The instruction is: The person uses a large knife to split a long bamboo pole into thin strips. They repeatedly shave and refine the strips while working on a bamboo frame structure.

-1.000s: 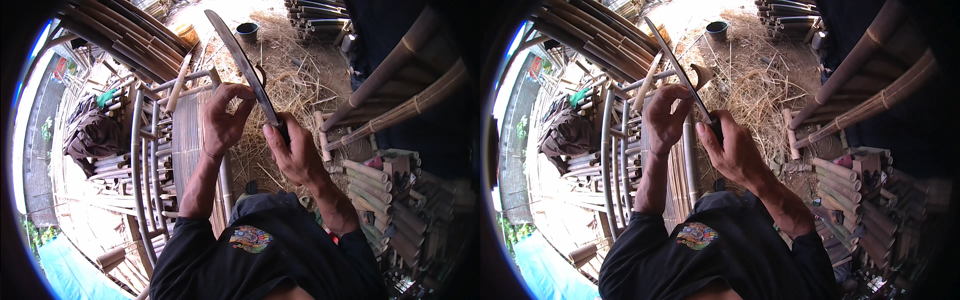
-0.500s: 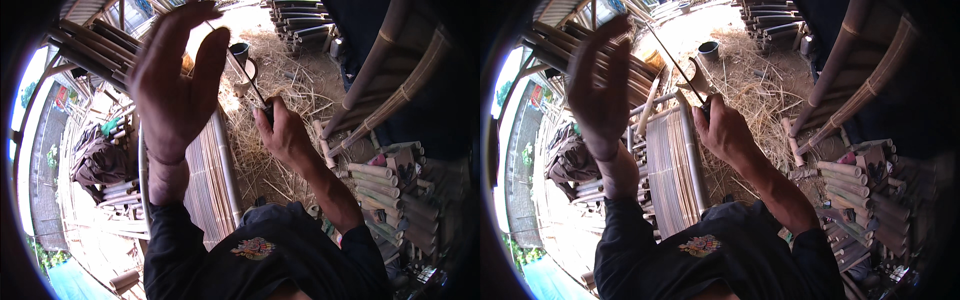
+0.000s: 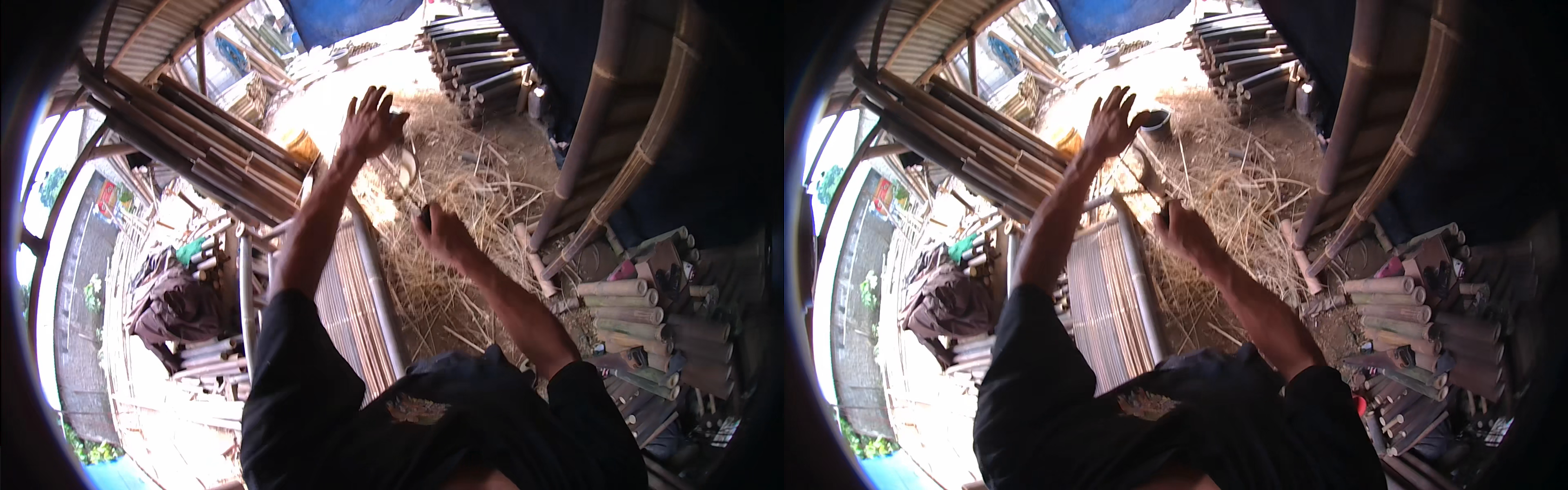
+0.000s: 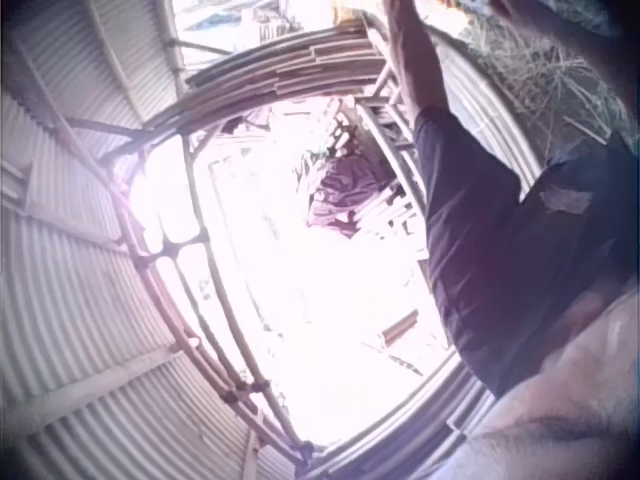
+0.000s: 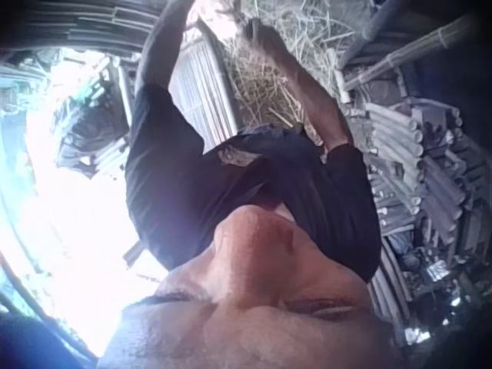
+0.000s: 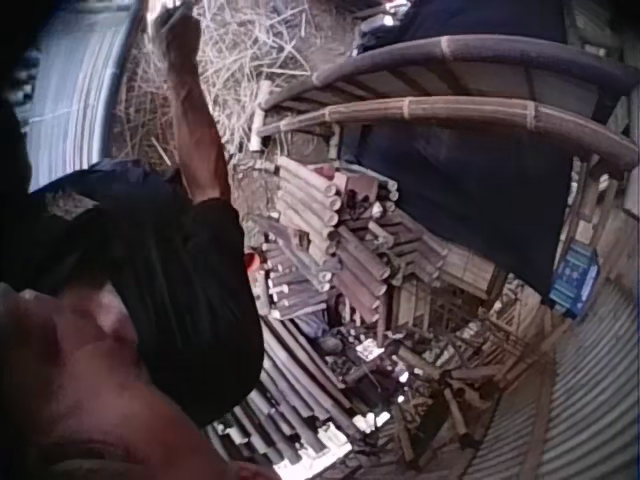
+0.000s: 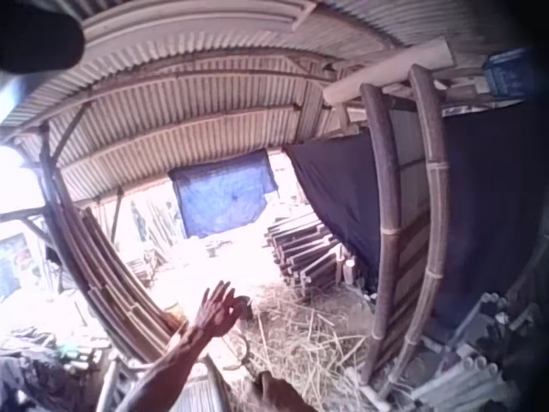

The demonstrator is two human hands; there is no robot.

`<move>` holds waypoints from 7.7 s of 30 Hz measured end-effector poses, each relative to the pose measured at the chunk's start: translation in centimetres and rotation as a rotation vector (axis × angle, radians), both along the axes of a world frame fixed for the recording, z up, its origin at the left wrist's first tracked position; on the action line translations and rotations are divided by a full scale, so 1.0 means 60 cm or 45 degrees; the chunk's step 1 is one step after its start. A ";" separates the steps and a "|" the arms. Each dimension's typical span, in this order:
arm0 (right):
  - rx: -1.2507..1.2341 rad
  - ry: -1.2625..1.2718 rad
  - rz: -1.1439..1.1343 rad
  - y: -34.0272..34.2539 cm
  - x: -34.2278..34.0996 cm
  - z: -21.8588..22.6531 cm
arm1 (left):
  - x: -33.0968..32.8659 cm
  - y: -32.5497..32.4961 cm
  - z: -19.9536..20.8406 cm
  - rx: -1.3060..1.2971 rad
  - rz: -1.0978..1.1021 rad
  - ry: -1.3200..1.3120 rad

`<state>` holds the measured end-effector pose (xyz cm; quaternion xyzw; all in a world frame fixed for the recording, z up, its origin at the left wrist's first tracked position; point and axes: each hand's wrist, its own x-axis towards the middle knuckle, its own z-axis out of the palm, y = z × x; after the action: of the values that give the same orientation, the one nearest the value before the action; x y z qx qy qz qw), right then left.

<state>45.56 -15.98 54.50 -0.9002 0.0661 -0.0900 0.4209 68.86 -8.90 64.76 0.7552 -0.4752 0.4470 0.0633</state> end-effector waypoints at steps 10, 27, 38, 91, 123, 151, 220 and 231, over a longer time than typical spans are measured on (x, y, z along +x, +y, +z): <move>0.064 -0.704 -0.067 -0.069 -0.061 0.322 | -0.224 0.009 0.376 -0.064 -1.078 0.376; -0.708 -0.158 -0.545 -0.098 -0.063 0.577 | -0.172 -0.121 0.507 -0.627 -1.177 1.369; 0.142 0.000 -0.283 -0.099 -0.053 0.376 | -0.153 -0.119 0.485 -0.631 -1.373 1.360; 0.124 0.772 -0.473 -0.068 -0.058 -0.239 | -0.092 -0.082 -0.305 -1.153 -0.900 2.534; 0.364 1.028 -0.632 0.007 -0.213 -0.624 | -0.121 -0.030 -0.503 -0.899 -0.710 2.701; 0.484 1.477 -1.098 0.052 -0.385 -1.030 | -0.100 0.018 -0.529 -0.990 -0.937 2.527; -0.630 1.107 0.412 0.095 -0.237 -0.450 | -1.045 1.277 -0.645 -3.752 0.689 -0.559; -0.640 1.213 0.293 0.106 -0.262 -0.389 | -0.997 1.167 -0.752 -3.930 1.135 -0.127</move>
<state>29.82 -9.62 31.14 -0.9156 0.1270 0.3609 0.1235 9.06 61.09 19.62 -0.0296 -0.6535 -0.4808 -0.5838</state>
